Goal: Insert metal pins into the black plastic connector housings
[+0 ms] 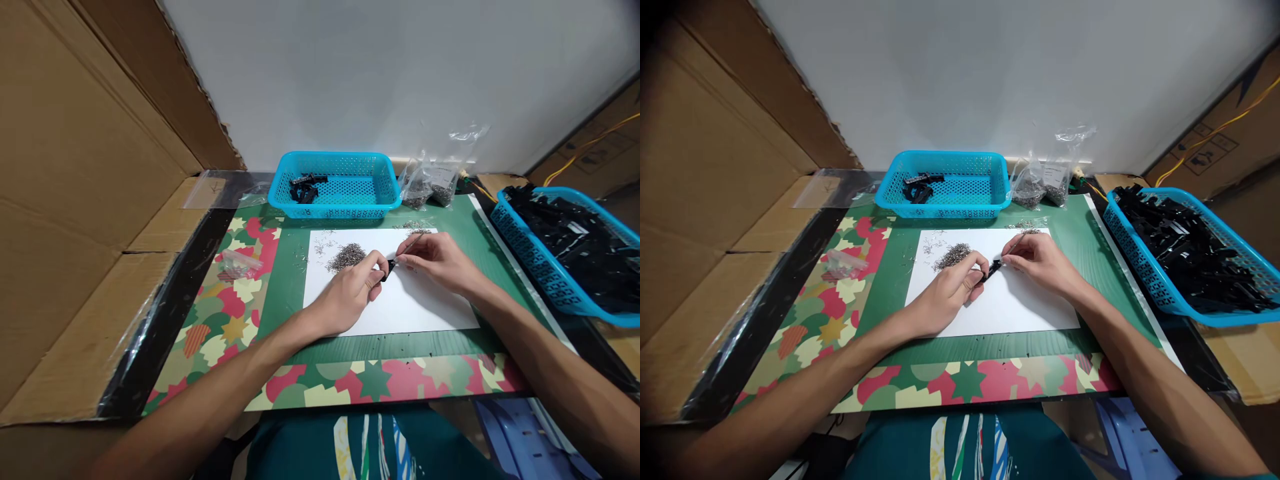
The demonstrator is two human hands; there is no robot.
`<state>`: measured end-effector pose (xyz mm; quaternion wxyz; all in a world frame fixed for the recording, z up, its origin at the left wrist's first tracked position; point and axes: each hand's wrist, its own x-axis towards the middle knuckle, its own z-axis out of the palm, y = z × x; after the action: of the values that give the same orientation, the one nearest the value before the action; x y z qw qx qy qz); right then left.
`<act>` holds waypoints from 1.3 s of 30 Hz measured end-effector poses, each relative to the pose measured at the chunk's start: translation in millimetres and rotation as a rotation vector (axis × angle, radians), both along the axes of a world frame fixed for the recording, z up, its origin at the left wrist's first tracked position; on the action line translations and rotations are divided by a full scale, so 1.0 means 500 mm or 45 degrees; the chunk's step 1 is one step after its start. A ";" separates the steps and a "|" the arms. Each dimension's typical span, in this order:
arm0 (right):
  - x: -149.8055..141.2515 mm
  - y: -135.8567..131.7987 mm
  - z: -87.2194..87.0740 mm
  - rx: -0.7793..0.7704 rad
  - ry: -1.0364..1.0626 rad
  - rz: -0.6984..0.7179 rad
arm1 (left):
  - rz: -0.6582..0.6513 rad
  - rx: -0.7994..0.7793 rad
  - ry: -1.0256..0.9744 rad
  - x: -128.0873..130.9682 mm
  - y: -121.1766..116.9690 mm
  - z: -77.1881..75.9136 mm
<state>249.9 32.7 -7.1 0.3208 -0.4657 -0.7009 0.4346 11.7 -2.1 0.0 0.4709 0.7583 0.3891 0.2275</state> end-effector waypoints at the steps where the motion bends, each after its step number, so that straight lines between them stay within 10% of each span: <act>1: -0.001 -0.001 0.001 0.010 -0.021 -0.001 | -0.005 -0.003 -0.001 0.000 0.000 0.001; 26: -0.023 0.003 0.007 0.013 -0.081 -0.106 | 0.026 -0.233 -0.239 0.006 0.009 -0.007; 39: 0.021 0.014 0.027 -0.075 0.524 -0.161 | 0.295 -0.251 -0.778 -0.010 0.018 0.001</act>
<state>260.1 39.8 6.3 0.4701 -0.4193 -0.5769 0.5200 6.8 7.0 0.3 0.6079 0.5566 0.3340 0.4574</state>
